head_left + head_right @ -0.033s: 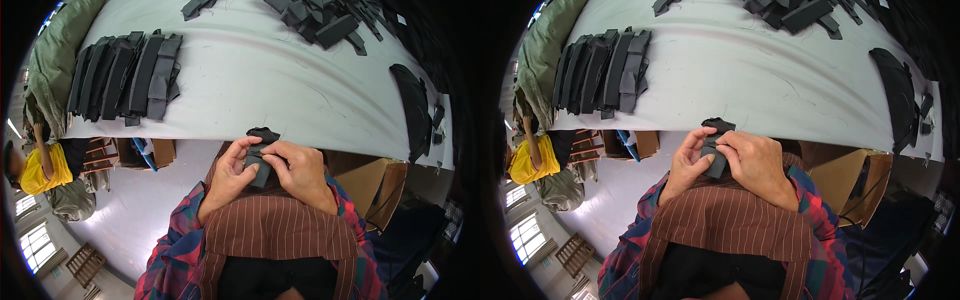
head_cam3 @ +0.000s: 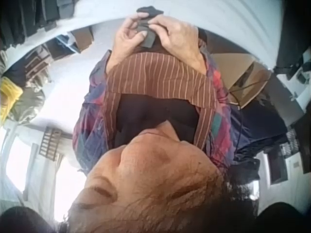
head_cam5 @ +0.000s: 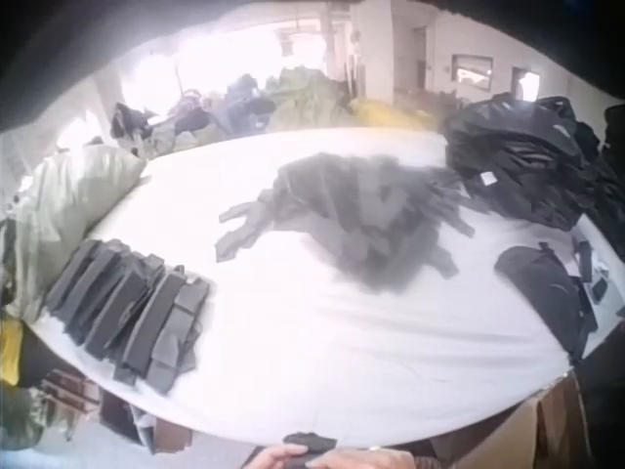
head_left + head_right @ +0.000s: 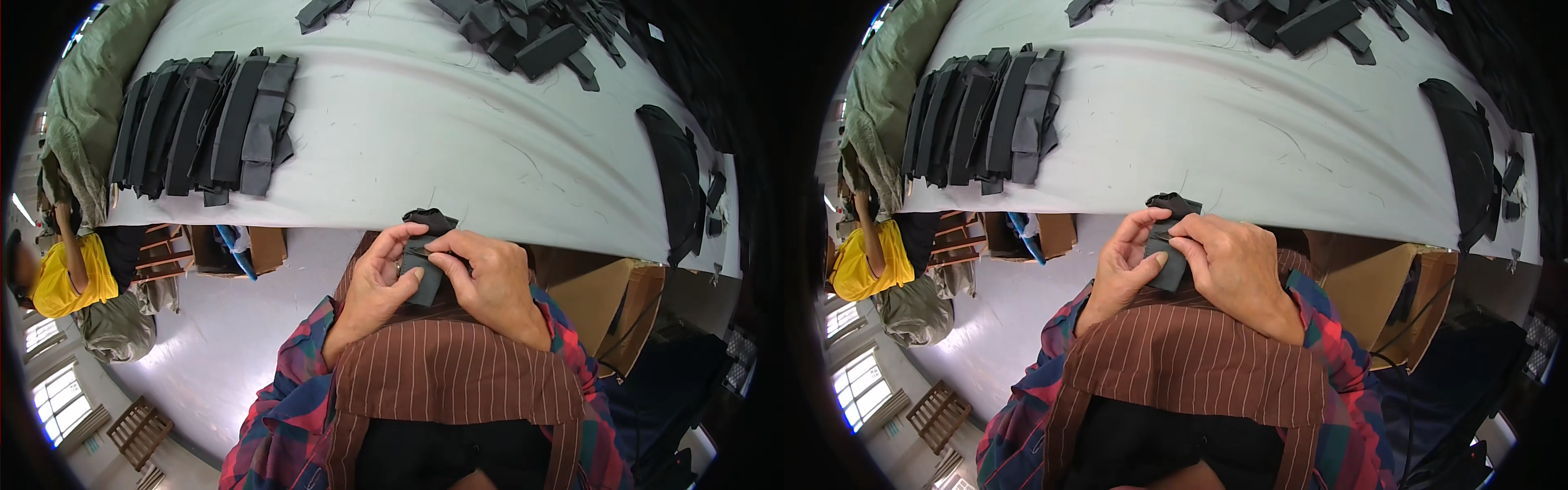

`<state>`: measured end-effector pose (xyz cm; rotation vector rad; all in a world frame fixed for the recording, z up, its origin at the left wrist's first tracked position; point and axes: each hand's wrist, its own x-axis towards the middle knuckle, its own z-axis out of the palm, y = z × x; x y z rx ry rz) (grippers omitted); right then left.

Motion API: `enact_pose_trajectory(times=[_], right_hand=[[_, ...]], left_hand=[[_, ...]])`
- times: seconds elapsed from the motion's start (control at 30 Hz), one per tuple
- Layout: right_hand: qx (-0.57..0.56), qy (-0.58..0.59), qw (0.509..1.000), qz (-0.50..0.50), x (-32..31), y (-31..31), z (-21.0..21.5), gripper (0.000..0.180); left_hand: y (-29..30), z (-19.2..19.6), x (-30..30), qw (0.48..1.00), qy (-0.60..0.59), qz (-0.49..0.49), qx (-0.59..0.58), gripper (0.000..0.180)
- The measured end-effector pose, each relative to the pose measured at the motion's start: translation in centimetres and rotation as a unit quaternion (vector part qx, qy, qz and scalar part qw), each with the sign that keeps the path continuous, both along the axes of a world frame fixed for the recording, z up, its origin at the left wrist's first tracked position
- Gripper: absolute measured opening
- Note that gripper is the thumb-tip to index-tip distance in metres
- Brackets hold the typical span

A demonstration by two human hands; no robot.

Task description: Trimming excess threads and fabric from small grey components using thread snippers.

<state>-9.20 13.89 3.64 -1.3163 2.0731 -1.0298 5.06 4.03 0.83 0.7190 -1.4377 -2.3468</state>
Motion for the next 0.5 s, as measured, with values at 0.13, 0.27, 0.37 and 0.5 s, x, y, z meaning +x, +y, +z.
enact_pose_trajectory(times=[0.13,0.27,0.37,0.5], right_hand=[[0.005,-0.001,1.0,0.005,0.0,-0.1,0.0,0.008],[-0.045,-0.108,0.993,-0.013,0.0,0.0,-0.8,0.009],[-0.094,-0.189,0.975,-0.073,-0.2,-0.1,-0.7,0.013],[-0.067,-0.178,0.979,-0.076,-1.3,0.4,-0.1,0.013]], left_hand=[[-0.1,0.0,0.1,1.0,-0.001,-0.005,0.002,0.052],[-0.3,0.4,0.1,0.999,-0.016,0.002,0.042,0.045],[-0.9,-0.2,0.7,0.997,-0.031,0.0,0.068,0.031],[-2.1,-0.3,0.8,0.984,-0.037,0.019,0.172,0.011]])
